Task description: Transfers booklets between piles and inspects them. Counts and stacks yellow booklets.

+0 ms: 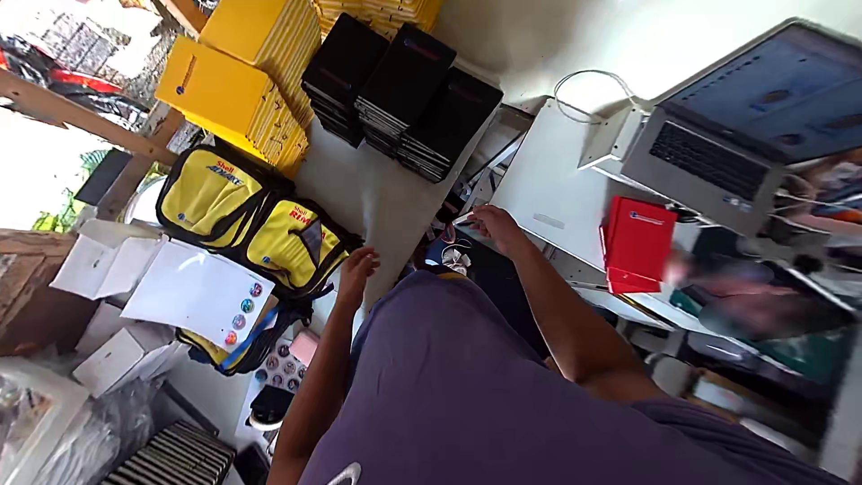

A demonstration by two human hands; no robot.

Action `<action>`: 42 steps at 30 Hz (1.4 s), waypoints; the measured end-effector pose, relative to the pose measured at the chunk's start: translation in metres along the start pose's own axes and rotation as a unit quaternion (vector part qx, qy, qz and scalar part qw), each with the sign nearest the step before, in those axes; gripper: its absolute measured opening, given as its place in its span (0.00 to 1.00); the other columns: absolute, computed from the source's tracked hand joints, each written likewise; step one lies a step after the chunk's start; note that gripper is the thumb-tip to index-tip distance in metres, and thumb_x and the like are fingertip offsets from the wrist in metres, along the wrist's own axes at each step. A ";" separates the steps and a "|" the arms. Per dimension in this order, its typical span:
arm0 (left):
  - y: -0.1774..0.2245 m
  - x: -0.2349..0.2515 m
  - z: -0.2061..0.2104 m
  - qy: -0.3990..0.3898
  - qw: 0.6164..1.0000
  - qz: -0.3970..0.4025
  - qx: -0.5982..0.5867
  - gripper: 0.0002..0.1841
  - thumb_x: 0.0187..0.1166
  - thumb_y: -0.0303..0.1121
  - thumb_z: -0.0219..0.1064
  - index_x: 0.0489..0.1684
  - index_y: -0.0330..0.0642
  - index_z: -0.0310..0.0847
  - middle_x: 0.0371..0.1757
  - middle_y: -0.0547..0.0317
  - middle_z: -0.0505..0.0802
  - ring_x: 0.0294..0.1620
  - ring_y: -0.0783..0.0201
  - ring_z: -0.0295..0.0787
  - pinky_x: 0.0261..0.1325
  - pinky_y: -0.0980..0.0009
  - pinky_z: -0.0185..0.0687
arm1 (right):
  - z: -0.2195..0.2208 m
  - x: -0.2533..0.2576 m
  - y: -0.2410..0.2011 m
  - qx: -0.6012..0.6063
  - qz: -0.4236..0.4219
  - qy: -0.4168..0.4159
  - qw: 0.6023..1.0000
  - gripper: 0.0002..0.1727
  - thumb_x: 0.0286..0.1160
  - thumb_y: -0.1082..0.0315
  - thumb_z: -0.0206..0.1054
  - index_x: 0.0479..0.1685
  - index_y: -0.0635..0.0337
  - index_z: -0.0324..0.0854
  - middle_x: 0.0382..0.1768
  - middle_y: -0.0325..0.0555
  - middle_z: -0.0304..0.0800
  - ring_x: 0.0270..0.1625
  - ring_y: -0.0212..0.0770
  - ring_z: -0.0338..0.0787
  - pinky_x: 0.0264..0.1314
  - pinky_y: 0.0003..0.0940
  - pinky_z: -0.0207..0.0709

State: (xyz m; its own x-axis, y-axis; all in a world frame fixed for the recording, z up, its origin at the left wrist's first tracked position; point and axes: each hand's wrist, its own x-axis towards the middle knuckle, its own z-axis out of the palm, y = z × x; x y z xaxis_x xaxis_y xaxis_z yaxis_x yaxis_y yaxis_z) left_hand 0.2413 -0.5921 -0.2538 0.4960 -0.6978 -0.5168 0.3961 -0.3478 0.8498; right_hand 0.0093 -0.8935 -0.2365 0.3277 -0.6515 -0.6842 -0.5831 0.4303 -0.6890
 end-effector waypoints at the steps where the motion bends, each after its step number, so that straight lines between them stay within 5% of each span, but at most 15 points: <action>1: -0.012 -0.009 0.002 -0.020 1.000 -0.019 0.009 0.19 0.90 0.31 0.54 0.71 0.30 0.77 0.60 0.45 0.93 0.54 0.55 0.93 0.56 0.58 0.90 | 0.004 -0.004 0.001 0.000 0.000 -0.003 1.000 0.23 0.92 0.55 0.56 0.77 0.59 0.73 0.63 0.51 0.89 0.55 0.43 0.91 0.58 0.40 0.83; 8: -0.057 -0.031 -0.015 -0.026 0.996 -0.067 0.045 0.18 0.90 0.32 0.55 0.70 0.32 0.78 0.60 0.46 0.93 0.52 0.57 0.94 0.54 0.60 0.90 | 0.025 -0.020 0.021 -0.082 -0.037 -0.038 0.995 0.25 0.89 0.55 0.62 0.77 0.58 0.73 0.59 0.54 0.89 0.49 0.45 0.89 0.53 0.45 0.82; 13: -0.044 -0.021 -0.034 -0.016 0.997 -0.024 0.065 0.18 0.89 0.33 0.56 0.70 0.33 0.78 0.60 0.48 0.93 0.53 0.58 0.93 0.53 0.62 0.89 | 0.040 -0.011 0.049 -0.250 -0.100 0.015 0.963 0.31 0.81 0.58 0.70 0.80 0.62 0.71 0.67 0.63 0.87 0.66 0.61 0.88 0.70 0.64 0.80; 17: -0.027 -0.012 -0.036 -0.018 0.993 -0.001 0.115 0.18 0.89 0.33 0.56 0.69 0.34 0.78 0.61 0.49 0.93 0.55 0.59 0.92 0.56 0.62 0.87 | 0.067 -0.012 0.073 -0.451 -0.226 0.013 0.863 0.43 0.77 0.50 0.70 0.89 0.62 0.64 0.90 0.61 0.61 0.92 0.66 0.57 0.88 0.72 0.53; 21: -0.022 -0.006 -0.027 -0.034 0.990 0.013 0.138 0.18 0.87 0.33 0.56 0.69 0.33 0.79 0.60 0.49 0.93 0.54 0.60 0.93 0.56 0.63 0.87 | 0.104 0.004 0.092 -0.534 -0.282 -0.059 0.795 0.44 0.86 0.39 0.53 0.95 0.58 0.54 0.96 0.53 0.47 0.98 0.59 0.39 0.94 0.70 0.32; 27: -0.028 -0.011 -0.004 -0.066 0.981 -0.029 0.181 0.19 0.88 0.35 0.57 0.70 0.34 0.79 0.62 0.48 0.92 0.55 0.60 0.93 0.58 0.62 0.89 | 0.134 0.040 0.074 -0.558 -0.303 -0.086 0.767 0.44 0.88 0.38 0.46 0.98 0.54 0.45 0.98 0.47 0.41 0.98 0.59 0.37 0.94 0.70 0.28; 34: -0.040 -0.019 0.005 -0.055 0.980 -0.064 0.182 0.19 0.87 0.35 0.59 0.70 0.33 0.79 0.61 0.47 0.92 0.54 0.60 0.93 0.58 0.62 0.89 | 0.131 0.106 0.021 -0.533 -0.315 -0.064 0.782 0.45 0.89 0.36 0.45 0.96 0.61 0.49 0.96 0.54 0.48 0.97 0.61 0.44 0.93 0.72 0.38; 40: -0.037 -0.019 0.001 -0.011 0.986 -0.067 0.155 0.19 0.86 0.34 0.60 0.68 0.32 0.79 0.60 0.47 0.92 0.52 0.60 0.93 0.56 0.63 0.89 | 0.171 0.053 0.014 -0.519 -0.349 -0.076 0.776 0.44 0.82 0.49 0.64 0.91 0.68 0.57 0.92 0.61 0.55 0.95 0.61 0.51 0.94 0.67 0.43; 42: -0.033 -0.017 0.002 0.002 0.986 -0.071 0.151 0.19 0.85 0.35 0.59 0.68 0.33 0.79 0.60 0.48 0.93 0.51 0.61 0.93 0.55 0.63 0.89 | 0.184 0.050 0.018 -0.533 -0.341 -0.096 0.768 0.44 0.81 0.49 0.64 0.91 0.68 0.56 0.93 0.60 0.54 0.96 0.59 0.51 0.95 0.65 0.42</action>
State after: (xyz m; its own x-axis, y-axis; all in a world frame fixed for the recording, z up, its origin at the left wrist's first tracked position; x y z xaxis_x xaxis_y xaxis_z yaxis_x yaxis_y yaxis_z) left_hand 0.2183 -0.5699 -0.2733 0.4548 -0.6270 -0.6324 0.2130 -0.6129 0.7609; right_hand 0.1515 -0.8036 -0.3273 0.8715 -0.3499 -0.3436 -0.4706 -0.7938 -0.3852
